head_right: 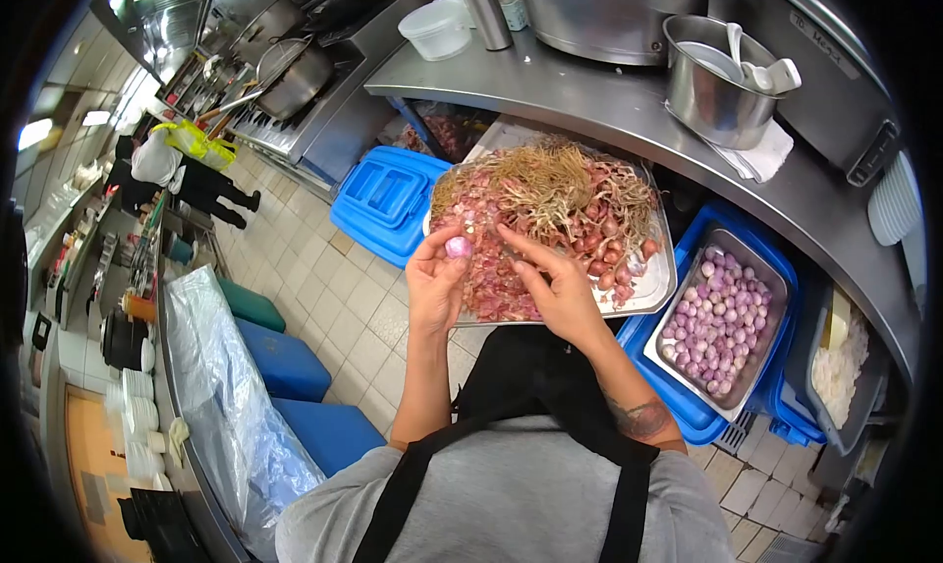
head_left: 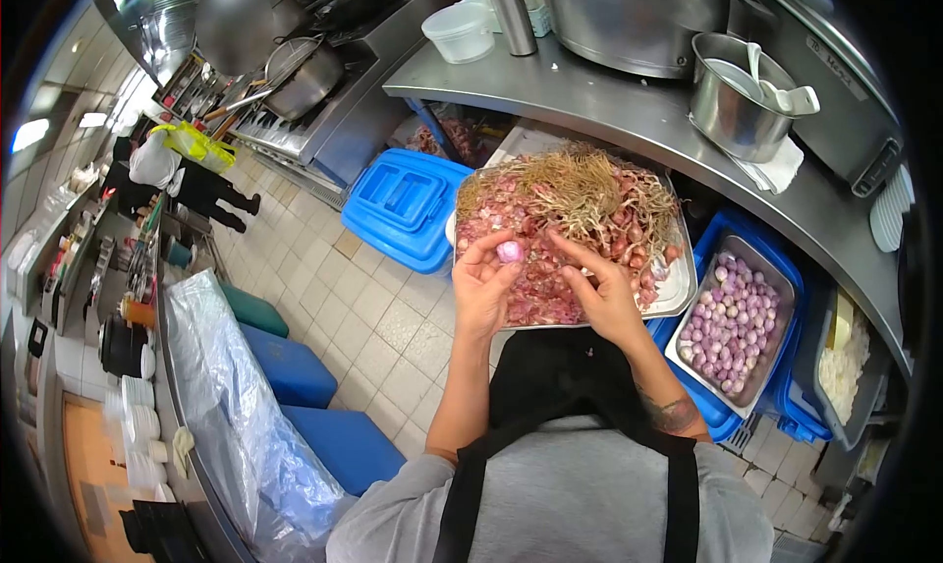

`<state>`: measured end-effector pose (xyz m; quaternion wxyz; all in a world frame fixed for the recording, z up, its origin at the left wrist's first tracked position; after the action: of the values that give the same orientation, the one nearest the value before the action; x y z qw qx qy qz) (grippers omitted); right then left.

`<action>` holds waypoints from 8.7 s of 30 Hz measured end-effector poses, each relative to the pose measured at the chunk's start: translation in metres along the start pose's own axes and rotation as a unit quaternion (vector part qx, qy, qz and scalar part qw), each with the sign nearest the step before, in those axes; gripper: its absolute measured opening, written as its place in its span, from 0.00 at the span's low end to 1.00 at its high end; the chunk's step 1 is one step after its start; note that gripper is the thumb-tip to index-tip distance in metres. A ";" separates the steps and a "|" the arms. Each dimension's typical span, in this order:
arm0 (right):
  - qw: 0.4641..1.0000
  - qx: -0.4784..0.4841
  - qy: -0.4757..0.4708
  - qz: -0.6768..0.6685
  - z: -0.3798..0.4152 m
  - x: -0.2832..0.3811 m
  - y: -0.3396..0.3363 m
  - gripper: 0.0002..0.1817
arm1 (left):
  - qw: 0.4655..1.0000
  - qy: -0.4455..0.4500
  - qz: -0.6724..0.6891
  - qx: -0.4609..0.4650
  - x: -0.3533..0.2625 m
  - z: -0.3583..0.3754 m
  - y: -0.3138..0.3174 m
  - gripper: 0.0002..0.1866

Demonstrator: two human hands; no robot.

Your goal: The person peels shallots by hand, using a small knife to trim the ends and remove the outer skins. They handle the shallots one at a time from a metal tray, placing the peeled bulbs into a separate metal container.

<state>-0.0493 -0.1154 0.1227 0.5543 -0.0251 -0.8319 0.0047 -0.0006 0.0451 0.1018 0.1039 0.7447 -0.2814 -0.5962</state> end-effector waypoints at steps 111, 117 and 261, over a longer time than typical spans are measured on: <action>0.949 -0.053 0.271 -0.150 0.021 -0.163 -0.073 0.16 | 0.864 0.021 -0.504 -0.002 0.141 -0.031 0.041 0.06; 0.938 -0.021 0.311 -0.150 0.031 -0.143 -0.056 0.18 | 0.875 -0.003 -0.485 -0.013 0.112 -0.016 0.023 0.11; 0.957 0.042 0.125 -0.258 0.008 -0.011 0.003 0.17 | 1.000 0.000 -0.001 -0.031 0.005 0.015 0.027 0.18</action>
<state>-0.0522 -0.1126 0.1096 0.6368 0.2133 -0.7333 -0.1061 -0.0222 0.0229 0.1072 0.1263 0.7416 -0.2621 -0.6044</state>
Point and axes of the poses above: each hand's wrist, its own z-axis away from the middle knuckle, its own y-axis out of the palm, x = y × z, the point moved 5 cm from there along -z, towards the middle knuckle, and after that the axes turned 4 degrees about -z, right-handed, at the moved point
